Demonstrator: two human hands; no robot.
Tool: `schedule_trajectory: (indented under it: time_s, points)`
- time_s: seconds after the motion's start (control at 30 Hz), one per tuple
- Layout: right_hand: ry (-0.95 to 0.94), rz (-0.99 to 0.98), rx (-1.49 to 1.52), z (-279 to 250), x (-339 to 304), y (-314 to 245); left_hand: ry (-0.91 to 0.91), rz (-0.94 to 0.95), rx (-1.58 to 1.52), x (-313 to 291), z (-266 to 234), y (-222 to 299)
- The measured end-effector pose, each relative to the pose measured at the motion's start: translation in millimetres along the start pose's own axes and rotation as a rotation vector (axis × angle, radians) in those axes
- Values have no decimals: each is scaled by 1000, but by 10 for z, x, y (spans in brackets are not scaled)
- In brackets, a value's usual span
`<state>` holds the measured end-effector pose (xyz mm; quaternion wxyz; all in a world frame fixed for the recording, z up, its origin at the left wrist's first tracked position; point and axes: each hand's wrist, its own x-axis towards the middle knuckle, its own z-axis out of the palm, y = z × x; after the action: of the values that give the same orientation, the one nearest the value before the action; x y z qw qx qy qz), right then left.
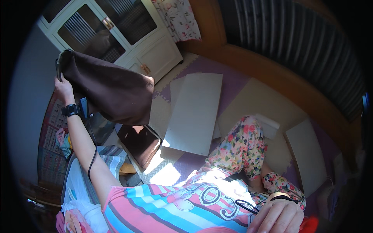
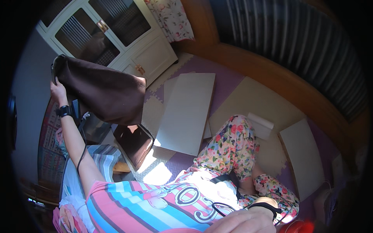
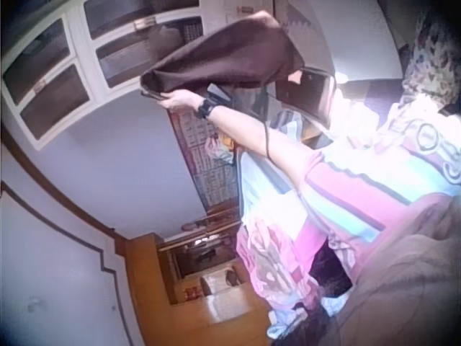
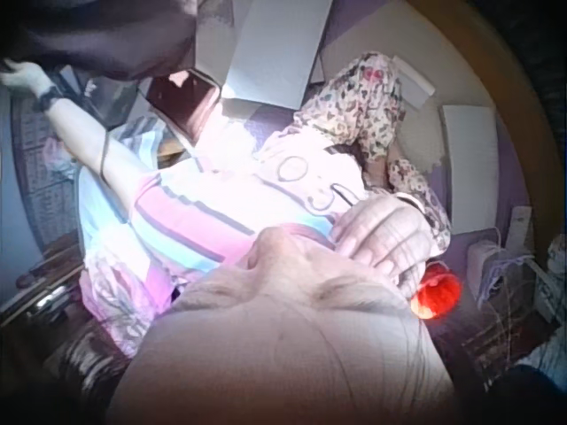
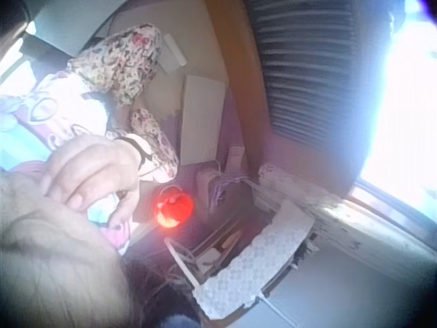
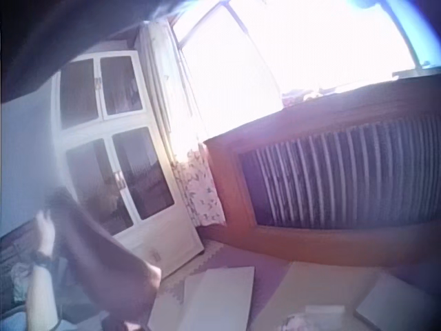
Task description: The person sits on the floor and assembles a cushion by inserting foam pieces into a fabric cover, then zips it closed. They handle the cushion, foam, and zipper, then move to the bathroom to wash a cloth.
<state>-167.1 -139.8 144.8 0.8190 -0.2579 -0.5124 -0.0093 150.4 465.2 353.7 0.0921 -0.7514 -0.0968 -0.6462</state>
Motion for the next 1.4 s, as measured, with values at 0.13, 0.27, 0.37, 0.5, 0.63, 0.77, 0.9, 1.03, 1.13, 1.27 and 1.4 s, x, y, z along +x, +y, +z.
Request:
schedule_trajectory:
  time_s: [0.13, 0.27, 0.37, 0.5, 0.63, 0.77, 0.9, 1.03, 1.13, 1.27, 1.4]
  points:
    - [-82, 110, 80, -156, 28, 69, 74, -173, 152, -88, -209, -303]
    - [-154, 46, 50, -369, 109, 265, 52, -172, 183, -593, -301, -306]
    - [-115, -19, 25, -396, 167, 353, -63, -66, 120, -1351, -224, -232]
    - [-75, -32, -58, -361, 176, 285, -431, -21, 78, -2776, -314, -60]
    - [-84, -78, -190, -371, 103, 153, -910, 82, -85, -4289, -680, 73]
    - [-175, -92, -280, -396, -40, -27, -1258, 103, -167, -5548, -948, 151]
    - [200, -145, -463, -285, -362, -354, -1306, -72, -76, -6125, -1050, 262]
    - [718, -265, -708, -205, -981, -477, -1382, -311, -182, -6349, -1019, 762]
    - [1141, -405, -702, -364, -1622, -746, -1458, -523, -329, -6453, -1046, 1177]
    - [1676, -672, -443, -825, -2527, -1049, -1641, -989, -653, -6553, -1069, 1611]
    - [1838, -607, -294, -1237, -3208, -928, -1703, -1525, -942, -6570, -1064, 1880]
